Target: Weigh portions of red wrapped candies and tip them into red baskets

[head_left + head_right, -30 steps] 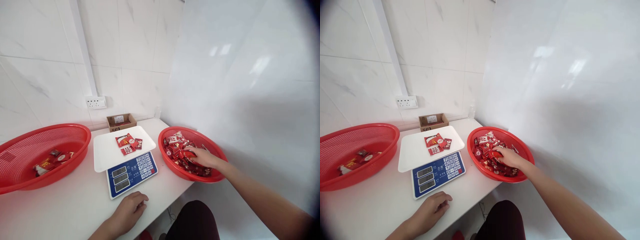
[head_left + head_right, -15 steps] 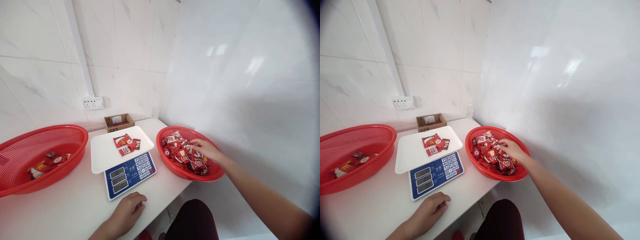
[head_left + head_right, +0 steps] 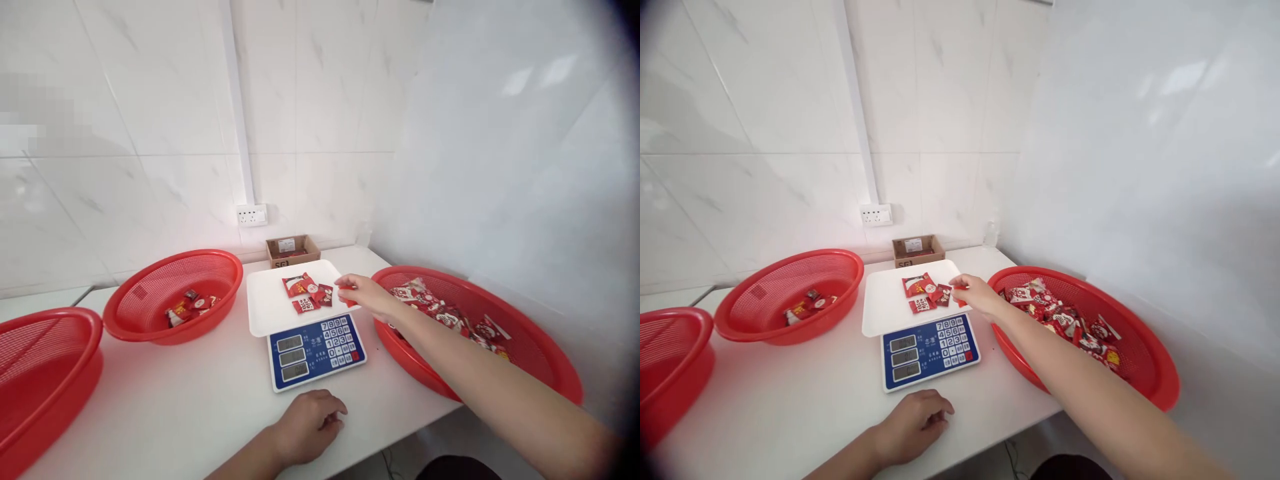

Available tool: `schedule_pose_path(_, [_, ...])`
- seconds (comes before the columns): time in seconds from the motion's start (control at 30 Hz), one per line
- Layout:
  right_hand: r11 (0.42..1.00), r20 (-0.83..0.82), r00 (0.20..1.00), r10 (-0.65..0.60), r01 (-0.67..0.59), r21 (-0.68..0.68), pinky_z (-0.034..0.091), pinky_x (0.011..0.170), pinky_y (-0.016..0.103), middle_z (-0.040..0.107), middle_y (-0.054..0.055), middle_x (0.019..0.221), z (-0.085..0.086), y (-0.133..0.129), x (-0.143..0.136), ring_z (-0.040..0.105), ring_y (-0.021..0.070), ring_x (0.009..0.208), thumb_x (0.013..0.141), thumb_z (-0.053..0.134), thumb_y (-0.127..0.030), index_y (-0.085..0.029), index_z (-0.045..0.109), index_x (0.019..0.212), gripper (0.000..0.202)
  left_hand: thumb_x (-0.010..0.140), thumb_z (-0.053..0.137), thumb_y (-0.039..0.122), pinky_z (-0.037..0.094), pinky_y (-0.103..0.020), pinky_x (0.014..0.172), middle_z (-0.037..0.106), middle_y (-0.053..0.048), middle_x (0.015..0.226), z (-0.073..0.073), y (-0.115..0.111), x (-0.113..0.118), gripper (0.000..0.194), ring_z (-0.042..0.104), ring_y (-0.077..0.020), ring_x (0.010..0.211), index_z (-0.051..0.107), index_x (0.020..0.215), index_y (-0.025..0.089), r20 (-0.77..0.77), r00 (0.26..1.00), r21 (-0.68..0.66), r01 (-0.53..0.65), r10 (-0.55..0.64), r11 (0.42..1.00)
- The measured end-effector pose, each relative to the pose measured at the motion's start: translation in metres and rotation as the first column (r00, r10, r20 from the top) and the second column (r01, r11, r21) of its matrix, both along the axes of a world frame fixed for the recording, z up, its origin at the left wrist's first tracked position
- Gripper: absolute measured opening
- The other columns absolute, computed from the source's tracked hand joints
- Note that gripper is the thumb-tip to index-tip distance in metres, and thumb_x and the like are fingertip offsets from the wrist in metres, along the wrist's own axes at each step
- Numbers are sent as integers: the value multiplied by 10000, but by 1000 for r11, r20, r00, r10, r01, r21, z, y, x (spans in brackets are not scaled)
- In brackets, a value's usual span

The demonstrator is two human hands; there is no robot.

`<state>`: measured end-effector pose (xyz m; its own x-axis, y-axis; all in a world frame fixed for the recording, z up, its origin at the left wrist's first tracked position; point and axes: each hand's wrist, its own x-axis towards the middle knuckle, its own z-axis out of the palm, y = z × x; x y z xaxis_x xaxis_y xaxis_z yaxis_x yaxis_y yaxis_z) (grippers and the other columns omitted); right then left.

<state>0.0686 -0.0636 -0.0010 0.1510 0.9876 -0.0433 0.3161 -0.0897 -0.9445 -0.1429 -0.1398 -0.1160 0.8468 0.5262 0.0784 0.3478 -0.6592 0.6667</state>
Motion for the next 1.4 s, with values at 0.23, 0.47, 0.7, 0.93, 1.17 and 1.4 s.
schedule_pose_path(0.23, [988,60,998,-21,12,155,459,837,299,528,95,1215,-10,53,-35,523,180,1074,739,525,-195,-188,526,1124,385,796,496,163,452,-178,703,616,-23,892,-1,0,-2,255,583,-130,738,605,1022,207,2,1000,24,1,-1,1000])
schedule_pose_path(0.47, [896,142,968,-205,127,425,447,867,334,594,65,1097,-51,-22,-35,560,186,1001,804,476,-336,-212,564,1033,274,789,545,180,442,-184,718,626,-8,853,-2,1,-3,238,583,-145,762,601,1017,216,-35,999,91,28,-25,995])
schedule_pose_path(0.7, [971,70,997,-18,1,239,492,591,248,616,27,644,-122,-116,-35,594,158,617,802,465,-417,-182,596,892,284,806,544,197,434,-191,729,632,-7,855,-6,2,-1,234,587,-150,776,588,1035,208,-44,998,129,40,-34,991])
schedule_pose_path(0.93, [982,214,972,101,-132,137,449,580,208,599,0,618,-137,-130,-39,562,137,605,808,439,-404,-199,581,653,294,826,524,196,432,-210,749,625,-15,885,-6,1,1,217,588,-159,822,588,1032,221,-68,998,105,23,-16,994])
schedule_pose_path(1.17, [979,188,975,119,-147,142,462,610,212,638,17,682,-142,-131,-34,587,149,653,807,438,-424,-199,609,735,291,846,509,204,441,-210,761,634,-24,926,25,-9,-12,221,594,-148,821,584,1053,212,-3,1000,63,13,-12,998])
schedule_pose_path(1.4, [982,161,981,106,-129,136,466,619,218,636,26,702,-145,-134,-32,587,157,669,807,440,-445,-192,601,742,307,877,429,308,469,-242,728,634,-33,893,73,23,-68,205,588,-154,791,578,953,190,228,819,203,-569,527,797])
